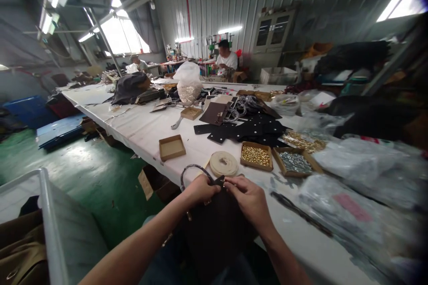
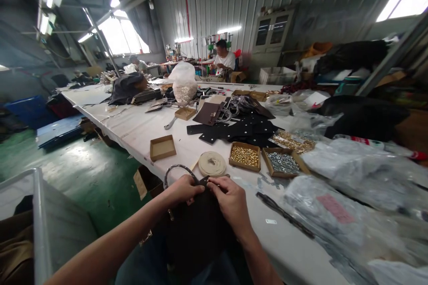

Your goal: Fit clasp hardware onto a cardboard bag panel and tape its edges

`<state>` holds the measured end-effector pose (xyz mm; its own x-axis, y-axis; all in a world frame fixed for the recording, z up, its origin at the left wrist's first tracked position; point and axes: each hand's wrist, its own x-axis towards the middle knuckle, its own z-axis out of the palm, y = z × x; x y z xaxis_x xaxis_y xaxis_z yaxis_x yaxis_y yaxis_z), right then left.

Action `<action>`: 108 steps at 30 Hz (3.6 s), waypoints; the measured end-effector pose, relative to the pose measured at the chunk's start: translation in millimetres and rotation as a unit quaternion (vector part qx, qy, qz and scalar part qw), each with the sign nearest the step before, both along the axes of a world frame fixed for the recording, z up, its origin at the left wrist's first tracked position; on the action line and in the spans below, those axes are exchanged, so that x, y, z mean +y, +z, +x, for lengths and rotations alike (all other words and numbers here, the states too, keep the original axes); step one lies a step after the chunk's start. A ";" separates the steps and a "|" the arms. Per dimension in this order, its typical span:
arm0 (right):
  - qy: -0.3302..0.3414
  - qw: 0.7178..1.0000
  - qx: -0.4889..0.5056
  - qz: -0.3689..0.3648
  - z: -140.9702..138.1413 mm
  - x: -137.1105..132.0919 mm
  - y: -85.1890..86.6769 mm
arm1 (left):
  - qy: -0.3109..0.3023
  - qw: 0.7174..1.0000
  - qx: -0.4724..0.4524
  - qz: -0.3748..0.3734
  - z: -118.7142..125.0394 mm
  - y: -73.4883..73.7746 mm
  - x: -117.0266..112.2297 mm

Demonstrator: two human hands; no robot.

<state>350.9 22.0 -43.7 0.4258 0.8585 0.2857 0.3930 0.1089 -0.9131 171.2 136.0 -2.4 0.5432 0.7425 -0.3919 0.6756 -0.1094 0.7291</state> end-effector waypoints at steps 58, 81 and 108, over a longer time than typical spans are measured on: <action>-0.022 0.996 -0.070 -0.045 5.4 -14.2 -19.3 | -0.120 0.985 0.092 0.080 20.3 2.6 25.6; -0.023 0.960 -0.275 -0.057 -7.1 -6.2 -14.9 | -0.096 0.981 0.096 0.139 22.0 4.3 5.9; -0.143 0.980 0.074 -0.115 -4.3 -50.3 -41.9 | -0.164 0.982 -0.035 0.084 0.3 0.4 5.9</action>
<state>346.6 -28.3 -85.6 0.6810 0.7321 0.0155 0.2396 -0.2028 -0.9495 171.6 141.8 -2.0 0.7855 0.5736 -0.2324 0.5325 -0.4350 0.7261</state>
